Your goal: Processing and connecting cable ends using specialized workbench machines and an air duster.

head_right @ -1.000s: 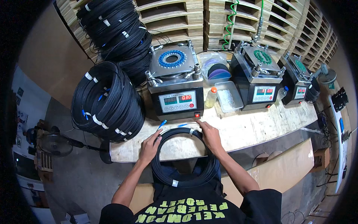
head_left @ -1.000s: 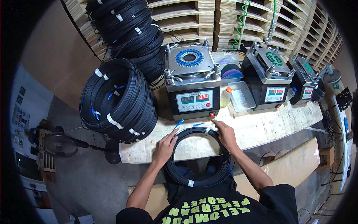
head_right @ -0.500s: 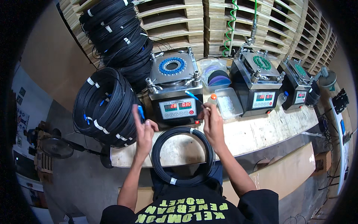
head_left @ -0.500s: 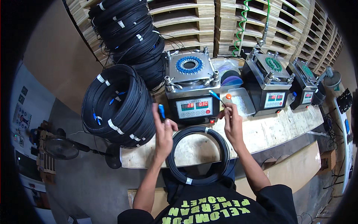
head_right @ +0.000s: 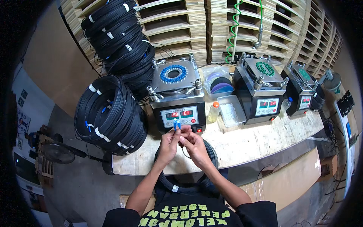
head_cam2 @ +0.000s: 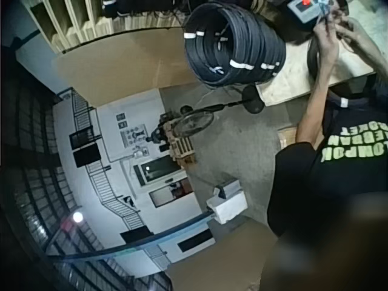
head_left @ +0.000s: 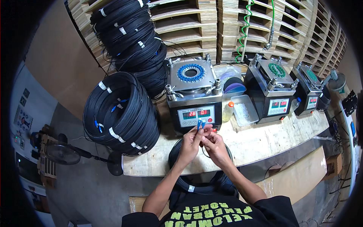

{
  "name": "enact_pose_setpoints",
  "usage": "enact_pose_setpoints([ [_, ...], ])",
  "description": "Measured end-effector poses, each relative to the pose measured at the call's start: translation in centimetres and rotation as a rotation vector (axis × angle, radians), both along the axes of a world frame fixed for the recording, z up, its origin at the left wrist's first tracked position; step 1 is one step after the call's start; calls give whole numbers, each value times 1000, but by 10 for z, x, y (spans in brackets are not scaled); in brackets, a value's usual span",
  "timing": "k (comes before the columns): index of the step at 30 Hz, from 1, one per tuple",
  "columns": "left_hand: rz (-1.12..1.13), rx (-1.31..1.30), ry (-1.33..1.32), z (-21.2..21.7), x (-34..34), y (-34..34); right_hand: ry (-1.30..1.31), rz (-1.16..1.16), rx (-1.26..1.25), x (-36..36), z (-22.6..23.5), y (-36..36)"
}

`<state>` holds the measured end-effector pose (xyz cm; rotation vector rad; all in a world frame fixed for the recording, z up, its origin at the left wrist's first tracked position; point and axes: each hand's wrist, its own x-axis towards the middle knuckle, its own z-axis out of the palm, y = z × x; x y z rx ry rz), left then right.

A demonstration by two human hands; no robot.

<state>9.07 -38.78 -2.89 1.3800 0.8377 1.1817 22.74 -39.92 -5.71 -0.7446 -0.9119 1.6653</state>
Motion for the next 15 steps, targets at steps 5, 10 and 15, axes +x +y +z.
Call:
enact_pose_setpoints([
  [5, 78, 28, 2, 2, -7, 1, -154, -37, 102, 7, 18, 2],
  [10, 16, 37, -50, -8, -17, 3, -338, -221, 269, 43, 57, 19],
  [15, -149, -120, -13, 11, -20, 0, -458, 75, 325, 50, 92, 14],
])
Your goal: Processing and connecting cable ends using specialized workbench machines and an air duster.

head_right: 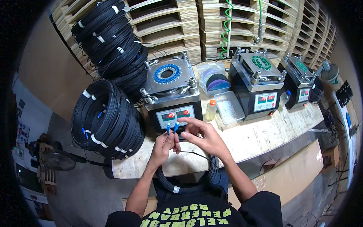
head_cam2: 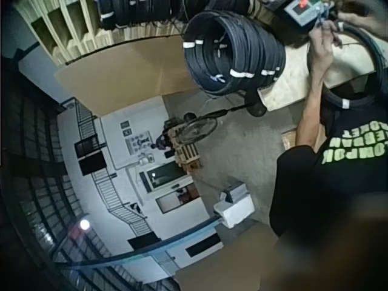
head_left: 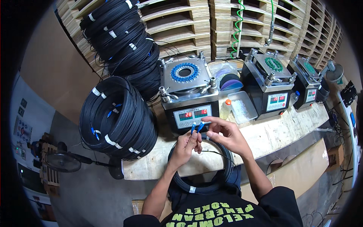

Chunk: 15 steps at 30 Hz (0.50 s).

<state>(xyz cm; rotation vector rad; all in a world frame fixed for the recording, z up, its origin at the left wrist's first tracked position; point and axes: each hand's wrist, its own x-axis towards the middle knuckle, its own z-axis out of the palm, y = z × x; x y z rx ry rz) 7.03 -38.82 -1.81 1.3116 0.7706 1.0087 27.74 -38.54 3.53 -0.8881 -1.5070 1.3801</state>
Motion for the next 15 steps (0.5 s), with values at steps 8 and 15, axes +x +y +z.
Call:
enact_pose_setpoints([
  [8, 113, 26, 115, -13, -20, 2, -678, -445, 184, 120, -88, 106],
  [15, 79, 20, 55, -13, 3, 7, -1140, -435, 261, 176, -196, 147],
])
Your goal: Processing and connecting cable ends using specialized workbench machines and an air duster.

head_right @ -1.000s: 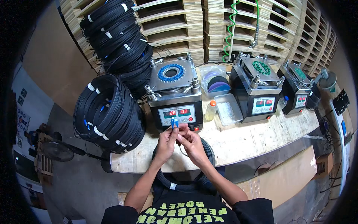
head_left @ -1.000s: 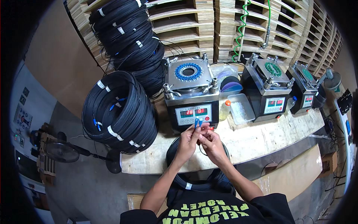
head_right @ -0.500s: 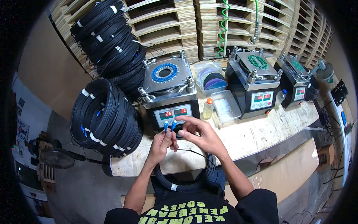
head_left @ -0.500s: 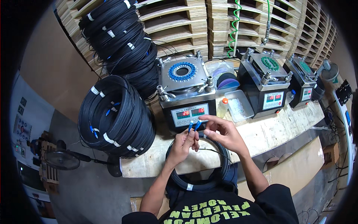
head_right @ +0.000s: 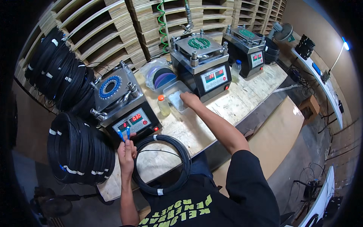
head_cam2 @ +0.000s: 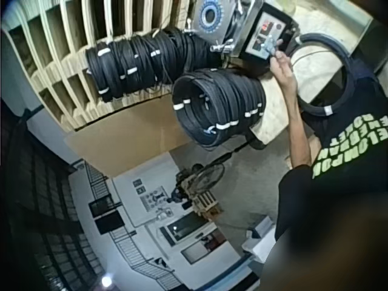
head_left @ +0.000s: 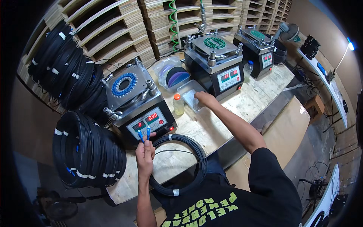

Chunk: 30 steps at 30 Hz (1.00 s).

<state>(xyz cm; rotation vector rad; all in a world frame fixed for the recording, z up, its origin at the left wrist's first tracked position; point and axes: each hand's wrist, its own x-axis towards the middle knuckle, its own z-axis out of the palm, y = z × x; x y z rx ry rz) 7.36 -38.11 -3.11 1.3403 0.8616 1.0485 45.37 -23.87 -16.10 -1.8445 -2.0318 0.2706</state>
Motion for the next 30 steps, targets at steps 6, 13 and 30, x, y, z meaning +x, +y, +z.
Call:
enact_pose_setpoints([
  [6, 37, 39, 32, -8, -3, 1, -115, -94, -219, -9, 3, 6],
  [13, 63, 76, -9, -8, -2, 2, 105, -54, 91, -9, 7, -13],
  [30, 208, 137, 7, -2, 6, -8, 1140, 170, -123, -109, 145, -102],
])
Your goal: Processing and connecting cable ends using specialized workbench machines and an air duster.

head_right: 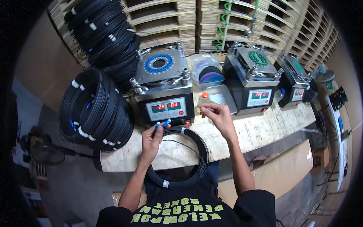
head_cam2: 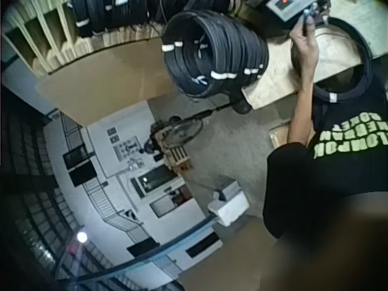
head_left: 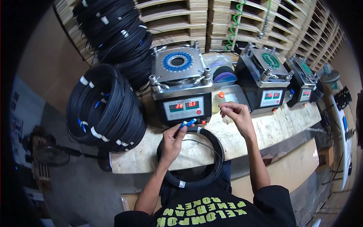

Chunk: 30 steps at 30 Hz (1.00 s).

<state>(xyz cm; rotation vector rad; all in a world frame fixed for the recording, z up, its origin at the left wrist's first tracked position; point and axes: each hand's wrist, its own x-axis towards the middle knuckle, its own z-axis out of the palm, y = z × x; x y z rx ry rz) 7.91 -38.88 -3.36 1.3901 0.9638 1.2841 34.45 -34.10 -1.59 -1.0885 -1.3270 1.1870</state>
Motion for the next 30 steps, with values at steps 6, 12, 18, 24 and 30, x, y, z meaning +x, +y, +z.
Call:
enact_pose_setpoints([
  [6, -13, 34, -35, 3, 0, -3, 46, 96, 24, -45, 26, -28],
  [12, 7, 5, 39, -2, -5, -6, 75, 169, 66, -65, 42, -41],
  [18, 25, 66, 56, 1, -5, -7, -5, 180, 63, -67, 49, -46],
  [24, 24, 50, 61, 5, -7, -9, -18, 195, 49, -66, 46, -43],
  [30, 3, 101, 93, 11, -8, -9, -45, 196, 38, -64, 47, -42],
])
